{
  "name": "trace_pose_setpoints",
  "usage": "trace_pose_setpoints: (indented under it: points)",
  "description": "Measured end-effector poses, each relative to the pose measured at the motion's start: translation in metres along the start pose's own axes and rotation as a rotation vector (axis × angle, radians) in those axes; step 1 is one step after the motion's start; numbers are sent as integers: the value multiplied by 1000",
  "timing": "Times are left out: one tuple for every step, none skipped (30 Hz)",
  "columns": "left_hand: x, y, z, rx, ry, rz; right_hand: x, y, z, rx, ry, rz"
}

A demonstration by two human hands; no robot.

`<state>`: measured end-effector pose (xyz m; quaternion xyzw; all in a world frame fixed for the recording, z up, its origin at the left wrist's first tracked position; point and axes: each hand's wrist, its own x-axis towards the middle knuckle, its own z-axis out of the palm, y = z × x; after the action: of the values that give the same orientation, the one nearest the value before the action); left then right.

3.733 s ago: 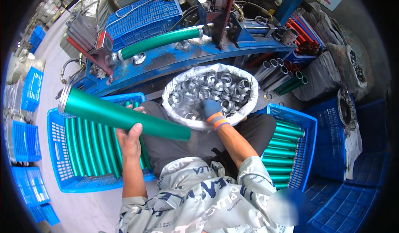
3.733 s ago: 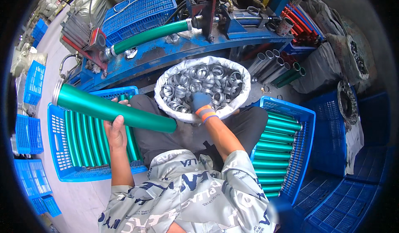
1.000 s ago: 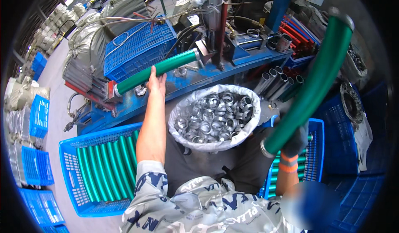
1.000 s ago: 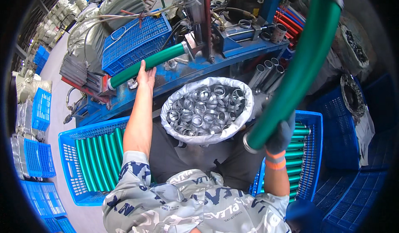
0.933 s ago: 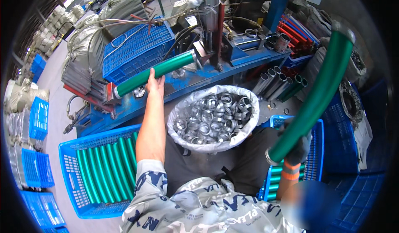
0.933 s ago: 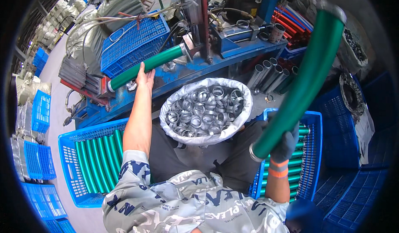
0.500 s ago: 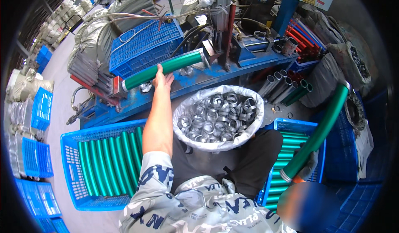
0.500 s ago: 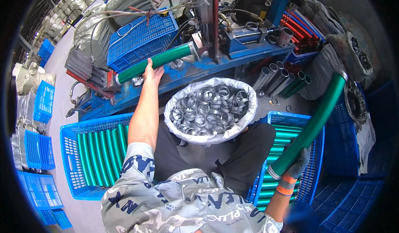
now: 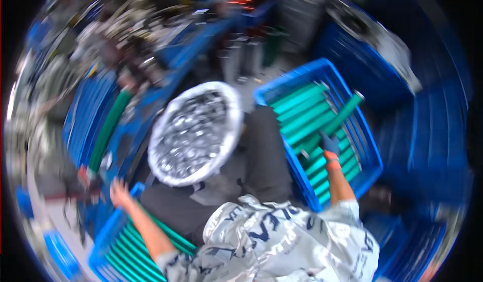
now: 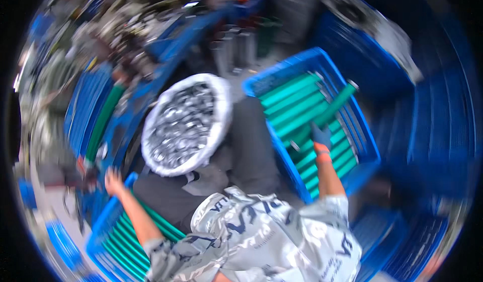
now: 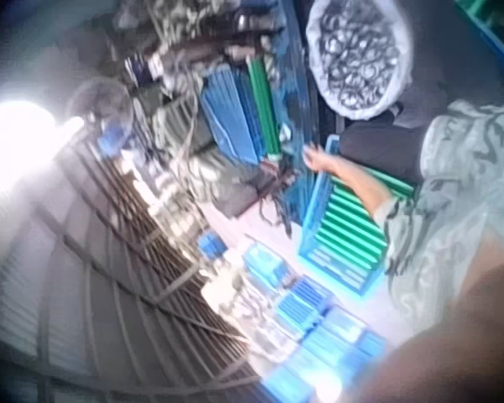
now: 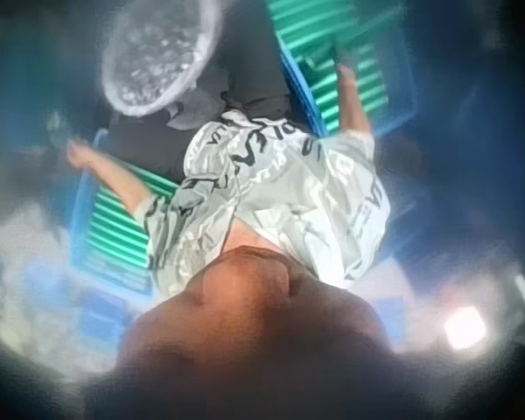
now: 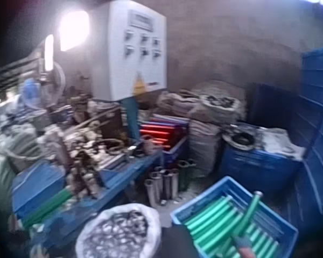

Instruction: Fitting metal rings onto green tubes and placing the assembled components into an industrial machine for processing or a storage crate.

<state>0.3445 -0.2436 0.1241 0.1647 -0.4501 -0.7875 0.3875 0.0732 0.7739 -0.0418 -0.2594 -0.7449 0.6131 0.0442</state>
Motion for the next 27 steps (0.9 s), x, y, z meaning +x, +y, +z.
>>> trace_pose_setpoints:
  points:
    - [-55, -83, 37, 710, 409, 44, -20, -17, -47, -297, 155, 83]
    - [-80, -135, 37, 1385, 438, 87, 8, 22, -134, -390, 397, -51]
    - [-97, -92, -5, 1444, 455, 291, 8, 28, -96, -303, 340, 50]
    - [-111, -50, -27, 1474, 435, 370, -3, 27, -50, -231, 279, 156]
    - [-140, -60, -22, 1407, 349, 306, -7, 26, -53, -323, 311, 179]
    - [-172, -55, -22, 1616, 539, 2, -6, 24, -51, -406, 317, 201]
    - [-194, -70, -17, 1759, 617, -82, 5, 40, -66, -348, 345, 173]
    - [-212, -93, -14, 1791, 561, -180, 24, 54, -91, -385, 432, 72]
    - [-235, -76, -17, 1873, 588, -229, 26, 55, -58, -268, 339, 105]
    - [-256, -81, -14, 1871, 574, -242, 43, 57, -58, -372, 364, 152]
    - [-277, -53, -21, 1869, 633, -296, 36, 51, -11, -239, 282, 153]
    - [-297, -38, -26, 1827, 687, -364, 43, 37, 24, -214, 219, 113]
    - [-303, -38, -23, 1778, 563, -309, 51, 42, 38, -312, 237, 122]
    - [-302, -49, -17, 1778, 545, -314, 62, 52, 40, -421, 246, 145]
    - [-299, -58, -11, 1800, 473, -283, 75, 69, 41, -328, 187, 218]
    - [-296, -80, -5, 1794, 390, -259, 95, 76, 30, -239, 146, 268]
    - [-292, -108, -1, 1783, 282, -350, 124, 84, -9, -260, 189, 235]
    - [-295, -152, 1, 1712, 193, -420, 147, 88, -68, -365, -32, 110]
    - [-297, -180, -9, 1657, 149, -467, 160, 83, -93, -456, -297, -5]
    - [-306, -108, -35, 1798, 255, -442, 122, 80, 3, -1234, -393, -325]
    - [-319, -54, -54, 1824, 309, -313, 77, 74, 69, -1064, -613, -308]
    - [-316, -50, -48, 2046, 144, -107, 61, 51, 88, -1189, -657, -246]
    - [-304, -101, -55, 1957, 149, -162, 106, 43, 36, -1004, -591, 67]
    - [-300, -146, -57, 1894, 190, -227, 130, 32, 21, -1077, -572, -49]
    - [-302, -169, -56, 1855, 207, -255, 143, 10, 23, -784, -489, 245]
    - [-307, -188, -54, 1848, 207, -238, 150, -7, 22, -473, -393, 527]
    - [-314, -191, -58, 1867, 224, -216, 143, -19, 33, -499, -407, 521]
